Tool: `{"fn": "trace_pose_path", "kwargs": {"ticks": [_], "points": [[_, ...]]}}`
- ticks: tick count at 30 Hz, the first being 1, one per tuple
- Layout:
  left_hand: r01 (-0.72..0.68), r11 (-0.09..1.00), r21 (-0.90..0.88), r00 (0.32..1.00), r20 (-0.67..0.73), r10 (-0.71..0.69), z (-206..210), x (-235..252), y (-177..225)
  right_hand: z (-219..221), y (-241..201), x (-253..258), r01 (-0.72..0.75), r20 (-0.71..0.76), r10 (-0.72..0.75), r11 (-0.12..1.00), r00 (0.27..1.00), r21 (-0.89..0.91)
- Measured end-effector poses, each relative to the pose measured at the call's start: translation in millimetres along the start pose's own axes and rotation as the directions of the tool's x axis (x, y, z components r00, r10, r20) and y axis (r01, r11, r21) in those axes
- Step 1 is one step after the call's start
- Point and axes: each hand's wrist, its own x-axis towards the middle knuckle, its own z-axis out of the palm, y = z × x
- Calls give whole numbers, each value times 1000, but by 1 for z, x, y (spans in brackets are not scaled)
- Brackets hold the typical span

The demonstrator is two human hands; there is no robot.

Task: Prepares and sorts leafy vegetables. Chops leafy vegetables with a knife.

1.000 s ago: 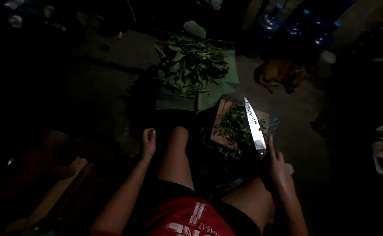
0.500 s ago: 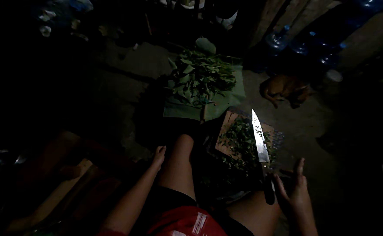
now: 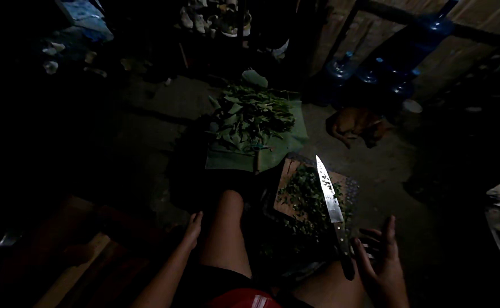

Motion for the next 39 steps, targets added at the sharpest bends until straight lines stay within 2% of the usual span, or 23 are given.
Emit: {"fn": "trace_pose_path", "kwargs": {"ticks": [2, 5, 7, 9, 12, 16, 18, 20, 22, 24, 28, 33, 36, 39], "points": [[24, 998, -54, 999, -20, -25, -2, 0, 8, 1, -3, 5, 3, 13, -3, 1000, 1000, -12], [-101, 975, -198, 990, -119, 78, -9, 11, 45, -2, -12, 23, 59, 30, -57, 997, 998, -52], [-294, 937, -191, 947, -193, 258, -11, 13, 86, -5, -23, 44, 155, 24, -153, 983, 988, -96], [-494, 856, -154, 862, -213, 459, -1, 17, 127, -6, -41, 78, 303, 17, -304, 941, 953, -150], [-613, 776, -152, 790, -137, 597, 43, 27, 178, 5, -79, 142, 408, 57, -406, 885, 912, -226], [-662, 750, 13, 749, 52, 660, 107, 49, 213, 56, -123, 242, 365, 186, -321, 882, 929, -298], [-696, 710, 105, 718, 114, 687, 129, 61, 219, 94, -139, 294, 237, 331, -103, 888, 938, -395], [-715, 674, 186, 699, 150, 699, 142, 74, 216, 138, -134, 341, 141, 435, 89, 872, 896, -469], [-694, 688, 212, 720, 213, 661, 145, 79, 212, 179, -117, 381, 103, 498, 193, 856, 845, -506], [-697, 708, 118, 708, 269, 653, 145, 79, 209, 218, -98, 411, 66, 514, 256, 847, 819, -527], [-701, 712, -27, 669, 320, 671, 147, 82, 203, 279, -58, 449, 71, 510, 250, 846, 823, -529], [-662, 749, -3, 712, 309, 631, 146, 92, 205, 315, -31, 472, 4, 418, 241, 863, 876, -506], [-676, 736, -29, 694, 313, 649, 146, 92, 204, 340, -9, 487, 33, 411, 215, 854, 886, -518], [-679, 733, -44, 686, 315, 655, 145, 94, 201, 344, -12, 483, 66, 421, 177, 862, 890, -503]]}}
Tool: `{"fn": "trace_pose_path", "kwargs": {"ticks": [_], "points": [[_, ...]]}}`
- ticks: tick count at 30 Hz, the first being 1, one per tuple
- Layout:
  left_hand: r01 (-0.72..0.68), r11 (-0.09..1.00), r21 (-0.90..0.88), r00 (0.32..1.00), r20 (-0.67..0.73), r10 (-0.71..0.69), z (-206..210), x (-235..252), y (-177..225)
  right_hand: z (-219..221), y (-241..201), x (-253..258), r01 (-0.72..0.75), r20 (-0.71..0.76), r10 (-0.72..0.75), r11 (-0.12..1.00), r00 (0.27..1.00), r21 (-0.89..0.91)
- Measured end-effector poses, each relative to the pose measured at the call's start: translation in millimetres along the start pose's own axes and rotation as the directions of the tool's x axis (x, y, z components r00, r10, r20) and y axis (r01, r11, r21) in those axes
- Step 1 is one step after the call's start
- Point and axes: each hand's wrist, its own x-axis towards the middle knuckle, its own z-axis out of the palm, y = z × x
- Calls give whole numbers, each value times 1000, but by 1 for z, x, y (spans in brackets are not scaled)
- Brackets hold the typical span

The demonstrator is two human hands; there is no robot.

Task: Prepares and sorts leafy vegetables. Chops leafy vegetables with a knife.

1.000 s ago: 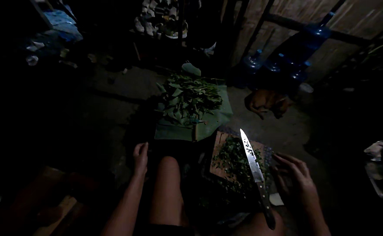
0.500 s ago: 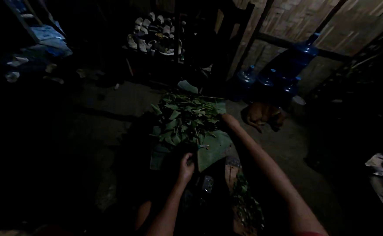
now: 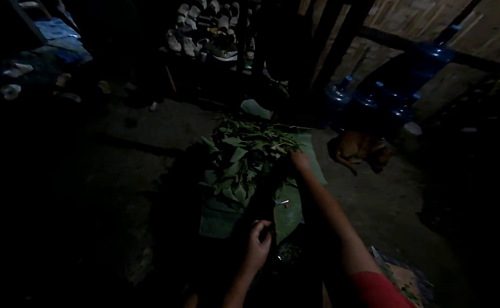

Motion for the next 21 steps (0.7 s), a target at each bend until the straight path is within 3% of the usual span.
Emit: {"fn": "trace_pose_path", "kwargs": {"ticks": [3, 8, 16, 21], "points": [[-18, 999, -28, 1000, -6, 18, -1, -2, -2, -4, -2, -2, 27, -72, -27, 1000, 997, -11], [14, 998, -62, 1000, -1, -14, -5, -5, 4, -52, -16, -11, 112, -169, -95, 990, 981, 91], [57, 994, -90, 998, 39, -54, -3, -6, 11, -103, -56, -32, 176, -188, -149, 975, 971, 135], [113, 992, -53, 993, 40, -111, -11, -8, 27, -132, -73, -46, 273, -288, -164, 878, 944, 393]]}}
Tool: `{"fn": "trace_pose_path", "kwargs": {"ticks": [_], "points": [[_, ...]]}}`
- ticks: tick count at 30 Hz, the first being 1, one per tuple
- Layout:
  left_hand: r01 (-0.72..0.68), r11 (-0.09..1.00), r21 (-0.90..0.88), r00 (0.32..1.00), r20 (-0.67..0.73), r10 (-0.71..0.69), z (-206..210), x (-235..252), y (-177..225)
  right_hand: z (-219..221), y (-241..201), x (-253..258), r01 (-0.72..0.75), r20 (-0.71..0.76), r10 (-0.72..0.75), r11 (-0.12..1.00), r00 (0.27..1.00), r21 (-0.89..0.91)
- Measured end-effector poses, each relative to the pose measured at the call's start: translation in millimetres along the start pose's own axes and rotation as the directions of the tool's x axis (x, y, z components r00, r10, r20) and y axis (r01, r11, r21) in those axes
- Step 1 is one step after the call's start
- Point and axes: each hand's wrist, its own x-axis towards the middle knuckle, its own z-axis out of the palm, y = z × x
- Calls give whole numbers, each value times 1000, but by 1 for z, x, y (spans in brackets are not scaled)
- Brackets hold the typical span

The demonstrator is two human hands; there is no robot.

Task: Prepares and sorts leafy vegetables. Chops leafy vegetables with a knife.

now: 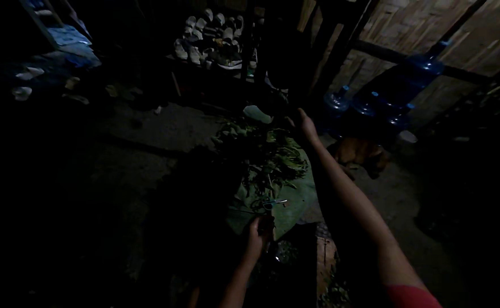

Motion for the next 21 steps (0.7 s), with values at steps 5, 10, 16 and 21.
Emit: {"fn": "trace_pose_path", "kwargs": {"ticks": [5, 10, 16, 21], "points": [[31, 999, 30, 999, 19, -31, 0, 2, 4, -20, -3, 8, 32, -111, 2, 951, 994, 306], [41, 998, 39, 999, -10, -40, 0, 3, 4, -47, -19, 5, 140, -126, -95, 898, 987, 417], [-390, 921, -8, 843, -404, 354, -18, 2, 5, -78, -45, -13, 295, -76, -285, 917, 955, 267], [-657, 722, 217, 476, -623, 620, -69, -6, 47, -87, -87, -70, 307, 62, -322, 935, 945, 181]]}}
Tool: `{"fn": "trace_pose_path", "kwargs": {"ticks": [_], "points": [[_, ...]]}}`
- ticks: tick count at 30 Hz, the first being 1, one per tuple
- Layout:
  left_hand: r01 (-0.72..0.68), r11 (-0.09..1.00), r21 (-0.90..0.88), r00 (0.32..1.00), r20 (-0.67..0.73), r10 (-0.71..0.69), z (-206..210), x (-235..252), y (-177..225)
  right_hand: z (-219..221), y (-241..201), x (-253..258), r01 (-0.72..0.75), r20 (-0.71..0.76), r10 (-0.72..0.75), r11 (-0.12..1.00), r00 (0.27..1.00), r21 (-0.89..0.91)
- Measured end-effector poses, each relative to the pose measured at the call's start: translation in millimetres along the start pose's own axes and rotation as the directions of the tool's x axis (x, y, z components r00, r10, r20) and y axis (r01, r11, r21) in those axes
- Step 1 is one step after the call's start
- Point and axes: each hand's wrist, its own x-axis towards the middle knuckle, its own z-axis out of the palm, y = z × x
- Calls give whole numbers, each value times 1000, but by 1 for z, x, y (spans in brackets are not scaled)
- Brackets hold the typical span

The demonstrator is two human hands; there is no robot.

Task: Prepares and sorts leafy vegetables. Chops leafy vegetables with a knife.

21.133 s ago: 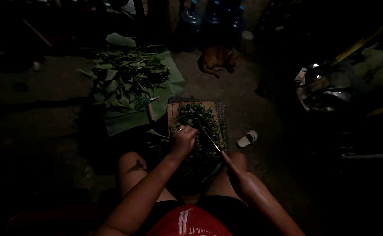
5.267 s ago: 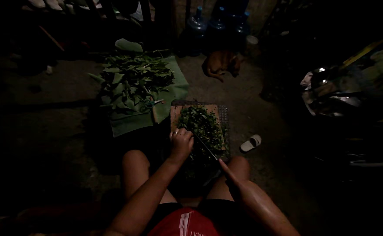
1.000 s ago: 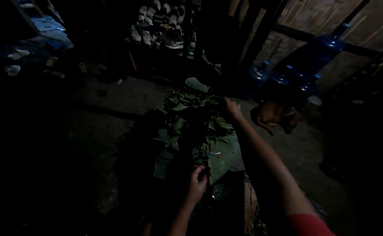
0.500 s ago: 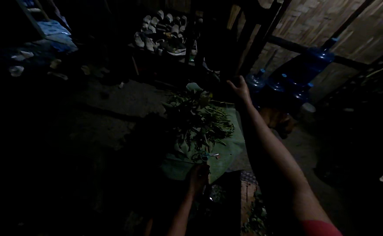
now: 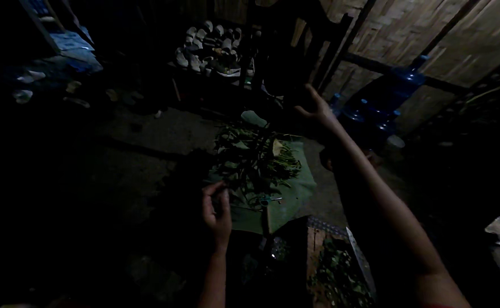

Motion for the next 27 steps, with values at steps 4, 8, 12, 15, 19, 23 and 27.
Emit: {"fn": "trace_pose_path", "kwargs": {"ticks": [4, 8, 12, 15, 19, 23, 27], "points": [[153, 987, -46, 978, 152, -144, 0, 28, 21, 28, -33, -35, 66, 245, -50, 996, 968, -61], [356, 926, 128, 848, 371, -378, 13, 35, 36, 66, -51, -61, 62, 479, 4, 991, 878, -120], [521, 803, 290, 712, 371, -596, 11, 30, 33, 88, -55, -71, 113, 574, 90, 945, 814, -308], [477, 839, 263, 732, 410, -545, 0, 28, 18, 101, -51, -69, 134, 552, 120, 908, 825, -398], [359, 879, 313, 810, 363, -460, -23, 40, -7, 110, -31, -55, 45, 355, 66, 954, 932, -297], [395, 851, 346, 871, 153, -467, -60, 54, -13, 129, 3, -41, -119, 258, 127, 992, 958, -44], [349, 898, 267, 922, 70, -380, -71, 60, -2, 223, 13, -57, -107, 435, 85, 994, 896, 24]]}}
